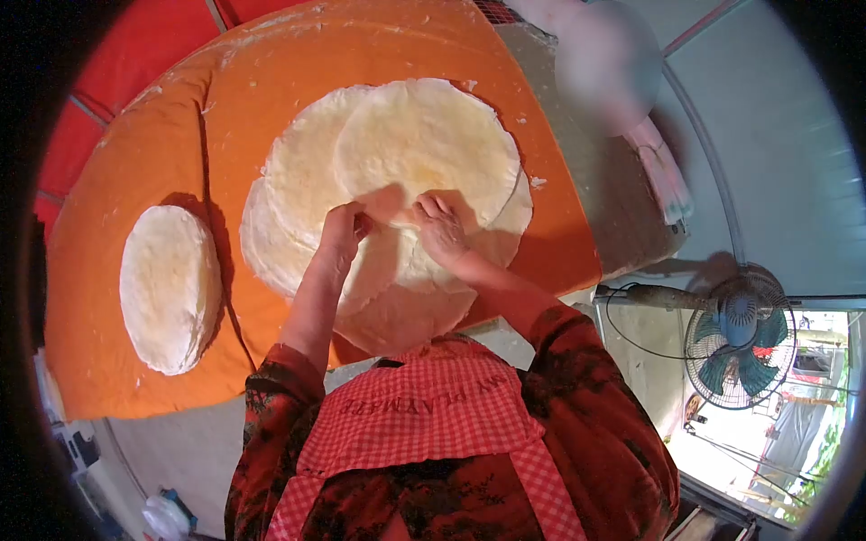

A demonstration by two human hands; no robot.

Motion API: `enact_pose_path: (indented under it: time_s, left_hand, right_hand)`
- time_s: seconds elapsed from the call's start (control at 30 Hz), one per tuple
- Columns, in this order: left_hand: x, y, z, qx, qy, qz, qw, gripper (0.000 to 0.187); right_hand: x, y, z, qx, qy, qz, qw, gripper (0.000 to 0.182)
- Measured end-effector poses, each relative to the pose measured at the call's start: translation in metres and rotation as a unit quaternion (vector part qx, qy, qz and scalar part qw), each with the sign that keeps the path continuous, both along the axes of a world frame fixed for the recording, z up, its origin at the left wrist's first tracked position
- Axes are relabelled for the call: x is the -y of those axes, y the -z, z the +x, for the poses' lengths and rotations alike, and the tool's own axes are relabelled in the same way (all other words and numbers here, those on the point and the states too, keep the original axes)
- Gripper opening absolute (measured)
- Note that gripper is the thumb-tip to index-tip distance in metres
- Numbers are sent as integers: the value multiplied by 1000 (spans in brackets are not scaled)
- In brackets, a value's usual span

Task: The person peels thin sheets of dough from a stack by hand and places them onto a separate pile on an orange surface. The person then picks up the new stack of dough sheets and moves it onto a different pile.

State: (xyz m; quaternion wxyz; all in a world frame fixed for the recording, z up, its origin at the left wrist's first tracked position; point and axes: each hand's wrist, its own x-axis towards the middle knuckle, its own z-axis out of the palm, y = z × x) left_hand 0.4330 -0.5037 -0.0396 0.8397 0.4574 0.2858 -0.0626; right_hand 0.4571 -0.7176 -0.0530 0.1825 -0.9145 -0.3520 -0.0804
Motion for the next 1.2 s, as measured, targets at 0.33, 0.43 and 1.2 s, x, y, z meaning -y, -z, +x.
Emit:
enact_pose_path:
  time_s: [0.33,0.43,1.2]
  left_hand:
    - [14,-33,-1,-15,9,-209,978,26]
    - [20,-32,-7,50,-23,-342,938,25]
    - [-65,8,-85,1,-304,42,952,45]
  right_hand:
    - [11,-9,-8,-39,6,-9,999,68]
    - [12,7,3,-8,24,20,999,57]
    - [-120,-1,9,29,-51,-8,998,28]
